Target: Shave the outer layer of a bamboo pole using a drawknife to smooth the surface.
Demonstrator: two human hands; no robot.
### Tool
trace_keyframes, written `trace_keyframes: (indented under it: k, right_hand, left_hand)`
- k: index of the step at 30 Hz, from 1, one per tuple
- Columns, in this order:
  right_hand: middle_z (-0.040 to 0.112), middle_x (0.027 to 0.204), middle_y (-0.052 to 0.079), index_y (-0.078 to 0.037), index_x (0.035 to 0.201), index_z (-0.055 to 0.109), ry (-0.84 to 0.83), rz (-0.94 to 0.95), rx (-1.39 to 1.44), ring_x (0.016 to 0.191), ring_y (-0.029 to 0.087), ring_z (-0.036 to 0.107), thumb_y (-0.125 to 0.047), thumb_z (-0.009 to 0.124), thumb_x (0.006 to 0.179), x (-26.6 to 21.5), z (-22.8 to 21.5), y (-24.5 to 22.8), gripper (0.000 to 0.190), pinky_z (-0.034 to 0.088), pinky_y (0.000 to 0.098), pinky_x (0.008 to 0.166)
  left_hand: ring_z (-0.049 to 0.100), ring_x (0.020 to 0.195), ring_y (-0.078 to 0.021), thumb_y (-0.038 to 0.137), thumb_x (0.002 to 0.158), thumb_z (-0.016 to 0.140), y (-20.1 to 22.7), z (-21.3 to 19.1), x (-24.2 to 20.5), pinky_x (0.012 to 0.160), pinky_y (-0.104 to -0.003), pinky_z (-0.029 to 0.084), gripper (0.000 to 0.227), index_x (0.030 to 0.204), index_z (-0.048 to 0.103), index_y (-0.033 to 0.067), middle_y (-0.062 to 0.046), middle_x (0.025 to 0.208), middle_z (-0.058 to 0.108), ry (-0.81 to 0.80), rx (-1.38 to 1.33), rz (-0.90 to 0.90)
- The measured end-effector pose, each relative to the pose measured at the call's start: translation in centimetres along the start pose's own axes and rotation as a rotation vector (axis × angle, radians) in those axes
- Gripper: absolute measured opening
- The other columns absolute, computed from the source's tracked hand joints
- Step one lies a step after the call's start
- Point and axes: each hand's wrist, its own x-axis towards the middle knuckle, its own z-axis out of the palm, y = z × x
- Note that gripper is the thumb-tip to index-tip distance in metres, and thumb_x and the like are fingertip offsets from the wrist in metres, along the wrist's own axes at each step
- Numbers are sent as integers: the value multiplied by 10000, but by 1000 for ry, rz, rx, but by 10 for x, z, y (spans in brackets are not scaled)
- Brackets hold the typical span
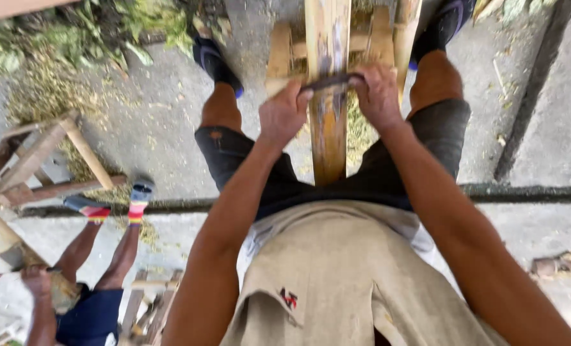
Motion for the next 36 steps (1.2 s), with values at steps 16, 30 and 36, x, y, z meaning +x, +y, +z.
trace_keyframes:
  k: [16, 30, 36]
  right_hand:
    - [637, 969, 78, -159, 1091, 696, 3, 32, -318, 908, 273, 586, -327, 643, 1132, 95, -1, 15, 181, 485, 441, 784]
    - [651, 1037, 92, -107, 1131, 678, -54, 185, -53, 972, 290, 592, -169, 686, 1118, 16, -17, -42, 64, 491, 424, 845]
    - [663, 1021, 115, -68, 1122, 668, -61, 155, 0, 962, 289, 592, -175, 610, 1114, 23, -19, -35, 123, 477, 439, 846]
  left_hand:
    - [495, 479, -122, 362, 1106, 527, -11, -13, 85, 384, -324, 407, 242, 981, 561, 157, 19, 647, 569, -85, 87, -72]
    - [501, 489, -128, 316, 1085, 577, 4, -16, -2, 421, -349, 455, 249, 916, 546, 135, 1, 649, 565, -161, 71, -89]
    - [604, 554, -184, 339, 1057, 613, -5, -12, 0, 510, -379, 484, 235, 959, 553, 134, -39, 707, 625, -40, 14, -9]
